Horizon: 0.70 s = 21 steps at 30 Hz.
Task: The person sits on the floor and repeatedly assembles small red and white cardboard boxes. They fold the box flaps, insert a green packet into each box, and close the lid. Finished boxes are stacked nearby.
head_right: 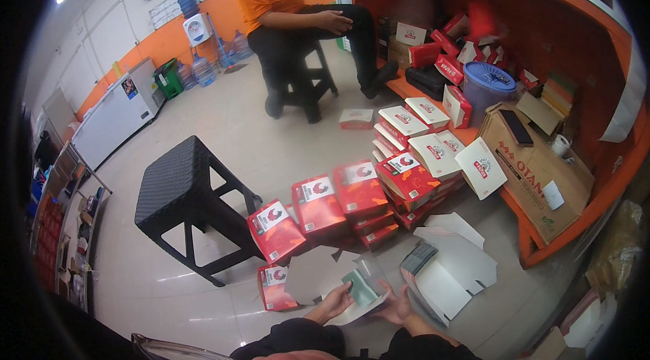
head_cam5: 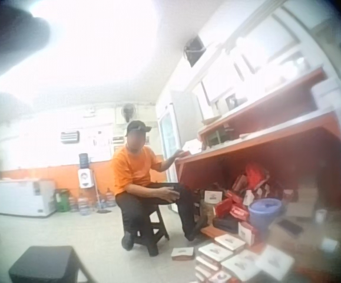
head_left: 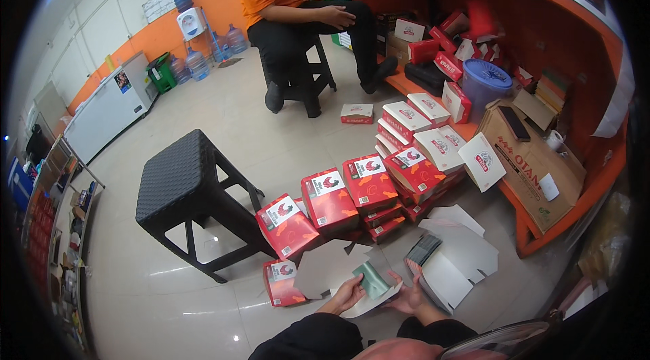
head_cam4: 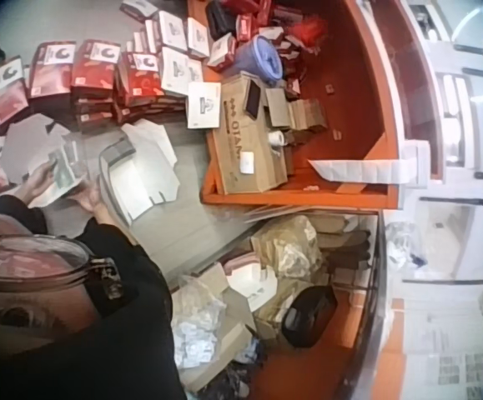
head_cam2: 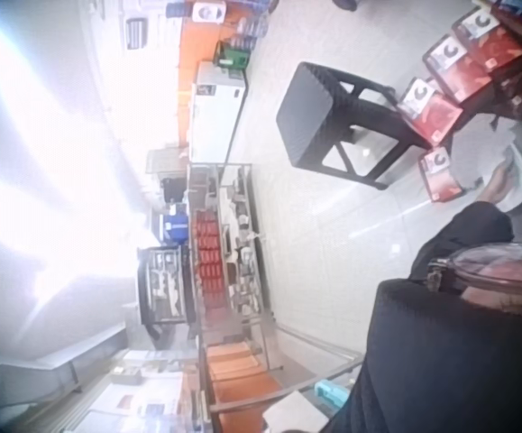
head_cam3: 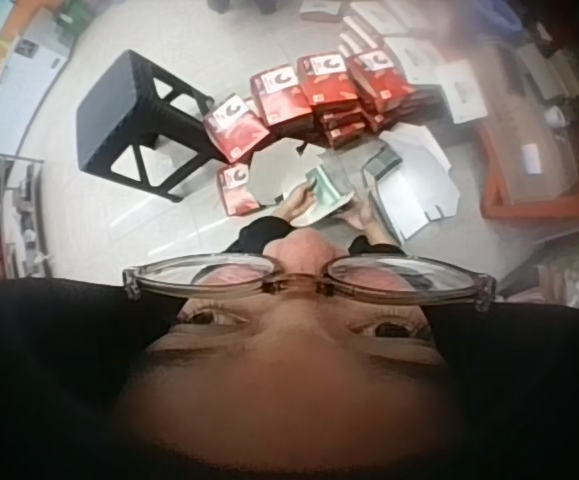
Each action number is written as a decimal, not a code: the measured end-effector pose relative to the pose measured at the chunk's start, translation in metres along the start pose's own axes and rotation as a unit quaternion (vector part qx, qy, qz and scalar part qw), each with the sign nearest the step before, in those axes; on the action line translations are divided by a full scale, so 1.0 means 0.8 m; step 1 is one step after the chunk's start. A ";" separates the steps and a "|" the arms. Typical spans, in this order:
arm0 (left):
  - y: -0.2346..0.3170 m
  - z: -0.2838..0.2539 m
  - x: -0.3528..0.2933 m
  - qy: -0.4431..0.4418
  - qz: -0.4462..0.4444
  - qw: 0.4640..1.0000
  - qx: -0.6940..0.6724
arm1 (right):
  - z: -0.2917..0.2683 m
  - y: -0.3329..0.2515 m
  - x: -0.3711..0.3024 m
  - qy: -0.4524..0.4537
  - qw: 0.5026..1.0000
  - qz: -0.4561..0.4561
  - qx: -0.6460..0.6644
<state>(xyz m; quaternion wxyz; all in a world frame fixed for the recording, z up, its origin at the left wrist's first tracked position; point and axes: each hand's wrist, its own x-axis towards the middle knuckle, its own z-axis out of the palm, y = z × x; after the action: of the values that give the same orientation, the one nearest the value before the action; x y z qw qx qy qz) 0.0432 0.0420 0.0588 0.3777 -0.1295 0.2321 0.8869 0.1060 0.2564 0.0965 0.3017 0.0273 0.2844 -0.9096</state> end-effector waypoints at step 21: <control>0.000 0.004 -0.012 0.022 0.067 0.997 0.037 | 0.050 0.014 0.015 0.170 0.817 -0.266 -0.483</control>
<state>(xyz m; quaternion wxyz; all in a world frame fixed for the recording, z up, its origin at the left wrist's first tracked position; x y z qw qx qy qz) 0.0494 0.0377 0.0653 0.3166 -0.1192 0.2816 0.8979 0.1074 0.2206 0.1218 -0.0305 -0.0442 0.7304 -0.6809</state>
